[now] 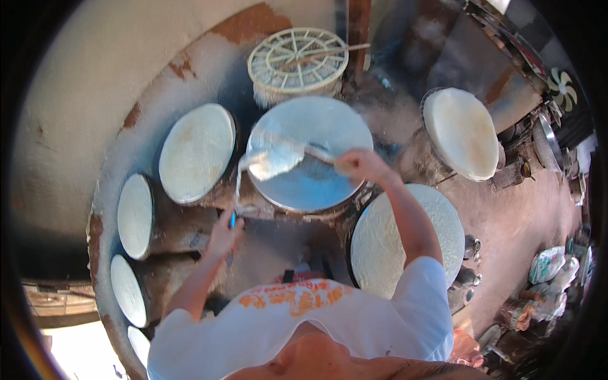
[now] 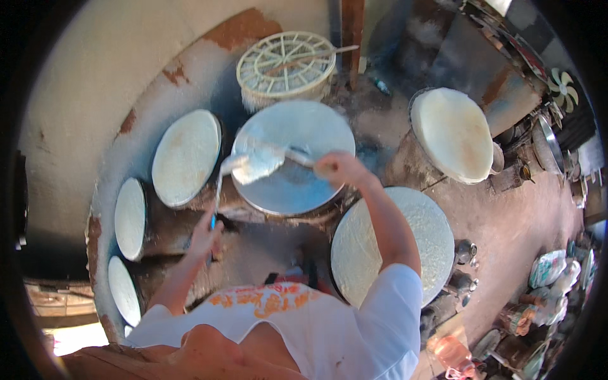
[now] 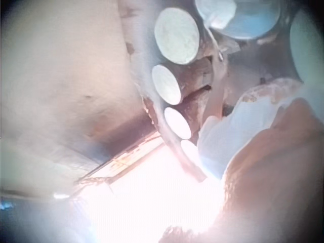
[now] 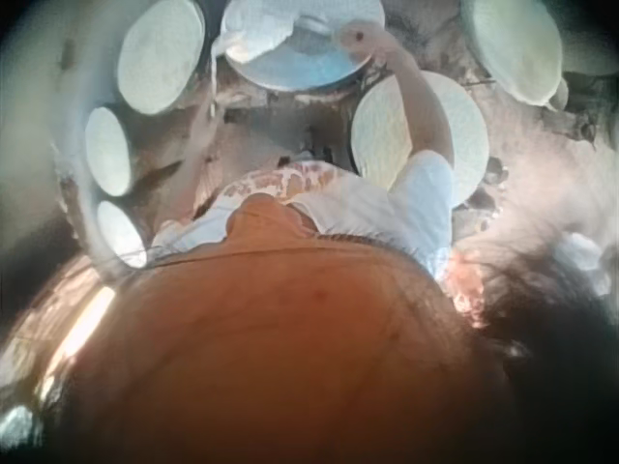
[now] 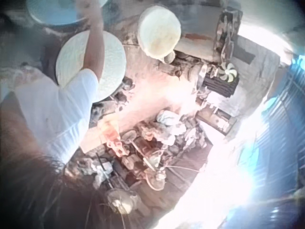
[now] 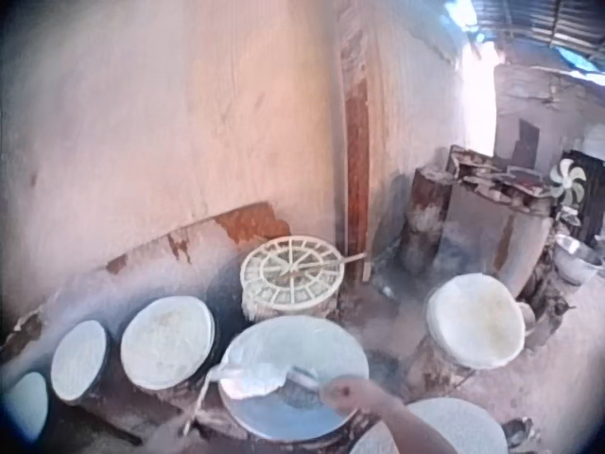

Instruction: The person spreads batter onto multiple heated circular surfaces using a ladle and a flat wooden tool, then lifts and flips the cooked crepes by hand.

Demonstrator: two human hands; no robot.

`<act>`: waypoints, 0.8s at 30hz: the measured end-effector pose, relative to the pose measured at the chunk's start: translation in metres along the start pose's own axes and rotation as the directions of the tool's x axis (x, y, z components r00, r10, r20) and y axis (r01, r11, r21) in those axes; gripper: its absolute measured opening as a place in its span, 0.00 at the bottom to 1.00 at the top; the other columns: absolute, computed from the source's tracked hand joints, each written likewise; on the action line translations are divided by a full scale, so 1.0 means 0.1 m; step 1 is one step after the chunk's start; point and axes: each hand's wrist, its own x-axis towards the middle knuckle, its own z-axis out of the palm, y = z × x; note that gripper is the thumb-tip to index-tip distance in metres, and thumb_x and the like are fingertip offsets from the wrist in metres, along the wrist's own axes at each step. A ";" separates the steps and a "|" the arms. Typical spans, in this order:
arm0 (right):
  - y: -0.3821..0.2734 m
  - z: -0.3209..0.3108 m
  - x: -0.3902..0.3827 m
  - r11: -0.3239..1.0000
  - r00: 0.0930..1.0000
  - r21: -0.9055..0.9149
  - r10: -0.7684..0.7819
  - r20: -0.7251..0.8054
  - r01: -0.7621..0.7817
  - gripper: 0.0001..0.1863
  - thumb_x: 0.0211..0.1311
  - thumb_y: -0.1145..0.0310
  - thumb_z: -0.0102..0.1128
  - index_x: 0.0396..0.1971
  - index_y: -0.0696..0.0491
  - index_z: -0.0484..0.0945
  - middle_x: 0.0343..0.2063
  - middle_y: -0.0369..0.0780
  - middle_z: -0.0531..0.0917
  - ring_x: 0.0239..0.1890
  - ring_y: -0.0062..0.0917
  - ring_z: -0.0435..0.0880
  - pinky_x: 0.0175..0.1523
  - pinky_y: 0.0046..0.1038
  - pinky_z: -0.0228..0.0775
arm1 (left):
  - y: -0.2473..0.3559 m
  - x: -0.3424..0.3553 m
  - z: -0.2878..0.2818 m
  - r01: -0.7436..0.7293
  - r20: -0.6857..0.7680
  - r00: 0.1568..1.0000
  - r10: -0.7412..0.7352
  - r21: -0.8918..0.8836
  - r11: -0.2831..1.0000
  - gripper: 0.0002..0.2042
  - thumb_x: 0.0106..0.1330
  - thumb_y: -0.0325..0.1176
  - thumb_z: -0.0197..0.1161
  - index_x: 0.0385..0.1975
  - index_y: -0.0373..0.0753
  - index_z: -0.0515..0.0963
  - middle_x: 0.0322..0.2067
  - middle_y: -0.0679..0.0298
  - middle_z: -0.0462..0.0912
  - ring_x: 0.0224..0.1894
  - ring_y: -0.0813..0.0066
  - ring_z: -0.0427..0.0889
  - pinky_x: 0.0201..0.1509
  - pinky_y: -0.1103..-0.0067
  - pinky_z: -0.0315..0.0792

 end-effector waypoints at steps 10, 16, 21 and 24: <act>-0.37 0.46 -0.58 0.997 0.984 -0.072 -0.021 -0.175 0.008 0.21 0.41 0.83 0.57 0.40 0.55 0.80 0.38 0.41 0.81 0.36 0.29 0.80 0.41 0.28 0.72 | 0.19 -0.12 0.05 -0.059 0.159 0.980 0.123 -0.358 0.932 0.32 0.68 0.29 0.52 0.69 0.53 0.48 0.13 0.72 0.60 0.09 0.85 0.58 0.11 0.83 0.56; -1.43 1.62 -1.51 0.938 0.859 0.238 0.331 -0.391 -0.252 0.16 0.47 0.81 0.58 0.39 0.54 0.79 0.36 0.38 0.82 0.38 0.26 0.81 0.37 0.27 0.72 | -0.09 -0.49 -0.96 -0.362 0.116 0.901 0.417 -0.327 0.873 0.30 0.67 0.23 0.48 0.69 0.45 0.48 0.12 0.75 0.59 0.09 0.88 0.57 0.11 0.86 0.53; -1.74 3.12 0.67 0.437 0.845 0.899 0.486 -0.223 -0.014 0.19 0.65 0.70 0.53 0.55 0.53 0.64 0.36 0.41 0.82 0.20 0.19 0.76 0.25 0.18 0.68 | 0.06 -0.21 -1.34 -0.446 -0.006 0.865 0.502 -0.470 0.762 0.30 0.68 0.25 0.49 0.69 0.43 0.48 0.12 0.74 0.61 0.09 0.88 0.57 0.12 0.87 0.54; -1.63 3.81 1.56 0.400 0.682 0.912 0.643 -0.348 0.089 0.14 0.69 0.65 0.46 0.50 0.51 0.61 0.33 0.42 0.81 0.17 0.20 0.71 0.20 0.23 0.66 | -0.18 -0.21 -1.75 -0.535 0.004 0.772 0.636 -0.537 0.652 0.30 0.69 0.25 0.48 0.69 0.41 0.45 0.13 0.74 0.62 0.09 0.89 0.57 0.11 0.87 0.56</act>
